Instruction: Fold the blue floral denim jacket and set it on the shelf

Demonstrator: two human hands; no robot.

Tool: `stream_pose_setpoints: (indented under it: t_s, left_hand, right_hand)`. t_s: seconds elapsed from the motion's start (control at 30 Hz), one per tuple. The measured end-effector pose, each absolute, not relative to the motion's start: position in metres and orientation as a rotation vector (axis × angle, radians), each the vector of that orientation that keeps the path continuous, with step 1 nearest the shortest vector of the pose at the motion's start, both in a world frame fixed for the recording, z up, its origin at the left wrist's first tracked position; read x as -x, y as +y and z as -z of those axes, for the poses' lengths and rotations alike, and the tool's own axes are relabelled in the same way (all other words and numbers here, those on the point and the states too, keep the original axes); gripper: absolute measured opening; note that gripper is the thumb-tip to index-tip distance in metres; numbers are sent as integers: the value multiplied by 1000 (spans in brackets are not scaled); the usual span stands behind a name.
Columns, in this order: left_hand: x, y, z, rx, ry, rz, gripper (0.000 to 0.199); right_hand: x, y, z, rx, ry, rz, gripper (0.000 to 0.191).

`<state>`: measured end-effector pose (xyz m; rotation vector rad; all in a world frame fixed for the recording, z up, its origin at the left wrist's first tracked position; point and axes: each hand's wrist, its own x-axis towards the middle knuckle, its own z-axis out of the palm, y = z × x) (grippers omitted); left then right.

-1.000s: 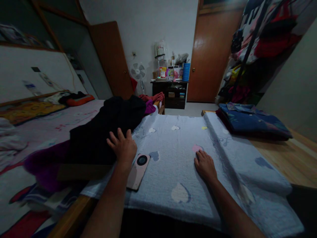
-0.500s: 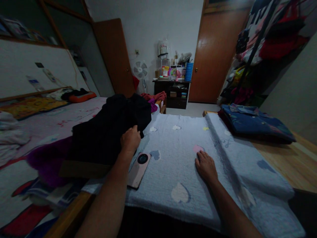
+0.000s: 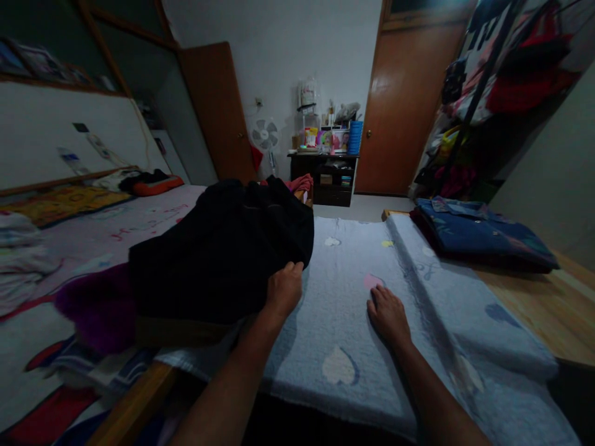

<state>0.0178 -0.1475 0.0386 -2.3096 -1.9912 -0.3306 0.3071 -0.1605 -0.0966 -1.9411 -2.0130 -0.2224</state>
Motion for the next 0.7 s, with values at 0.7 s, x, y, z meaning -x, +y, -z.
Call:
stream_pose_setpoints:
  t_s: [0.7]
  left_hand:
    - [133,-151,-117,1309,-2607,379,40]
  right_hand:
    - [-308,-162,95,1931,-2054,281,35]
